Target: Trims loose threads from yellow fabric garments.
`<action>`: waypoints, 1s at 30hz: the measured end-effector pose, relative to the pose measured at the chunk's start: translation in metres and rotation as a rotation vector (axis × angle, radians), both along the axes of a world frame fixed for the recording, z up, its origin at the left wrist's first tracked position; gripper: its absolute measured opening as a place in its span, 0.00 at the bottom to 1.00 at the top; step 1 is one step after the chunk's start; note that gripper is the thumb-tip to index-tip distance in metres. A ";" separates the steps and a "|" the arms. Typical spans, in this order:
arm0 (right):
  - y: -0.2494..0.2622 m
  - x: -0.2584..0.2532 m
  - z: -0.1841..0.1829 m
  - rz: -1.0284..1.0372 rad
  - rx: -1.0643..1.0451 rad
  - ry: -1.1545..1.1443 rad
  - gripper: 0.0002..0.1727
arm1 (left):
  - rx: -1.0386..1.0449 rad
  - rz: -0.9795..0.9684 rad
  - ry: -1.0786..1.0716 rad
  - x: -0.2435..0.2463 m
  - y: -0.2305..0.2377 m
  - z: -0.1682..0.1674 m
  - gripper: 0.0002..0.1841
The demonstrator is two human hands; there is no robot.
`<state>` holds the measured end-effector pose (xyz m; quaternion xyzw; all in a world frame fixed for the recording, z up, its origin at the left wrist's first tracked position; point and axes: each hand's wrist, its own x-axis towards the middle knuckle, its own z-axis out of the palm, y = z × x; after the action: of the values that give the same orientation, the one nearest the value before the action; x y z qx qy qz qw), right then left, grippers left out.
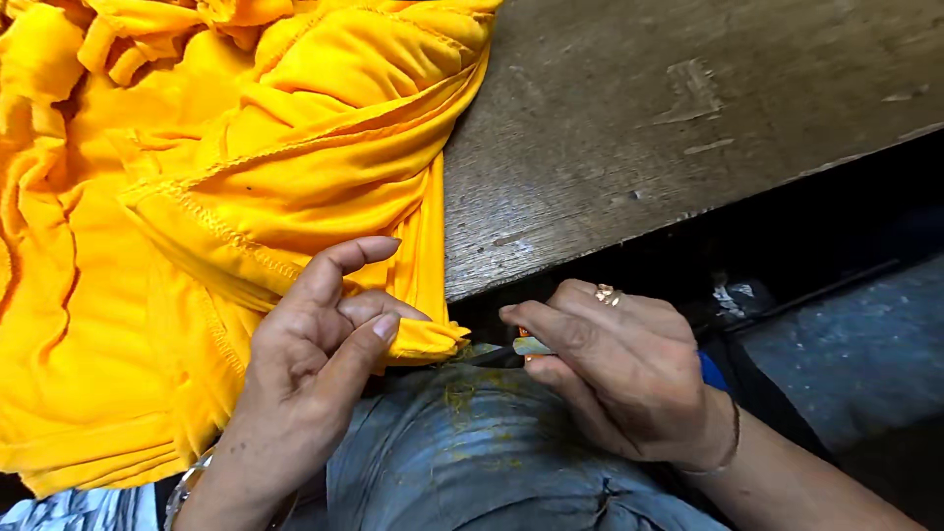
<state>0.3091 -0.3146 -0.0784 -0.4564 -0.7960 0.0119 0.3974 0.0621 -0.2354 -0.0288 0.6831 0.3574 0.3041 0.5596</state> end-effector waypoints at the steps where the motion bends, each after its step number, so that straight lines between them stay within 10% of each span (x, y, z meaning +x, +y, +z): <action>1: 0.000 -0.001 -0.001 -0.007 0.018 -0.010 0.23 | -0.007 -0.009 -0.009 0.000 0.001 0.000 0.28; 30: 0.008 -0.003 -0.006 0.019 0.059 -0.046 0.20 | 0.000 -0.010 0.053 0.007 0.003 0.004 0.31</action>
<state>0.3060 -0.3069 -0.0847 -0.4369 -0.8093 -0.0183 0.3922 0.0693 -0.2324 -0.0247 0.6927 0.3689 0.2831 0.5513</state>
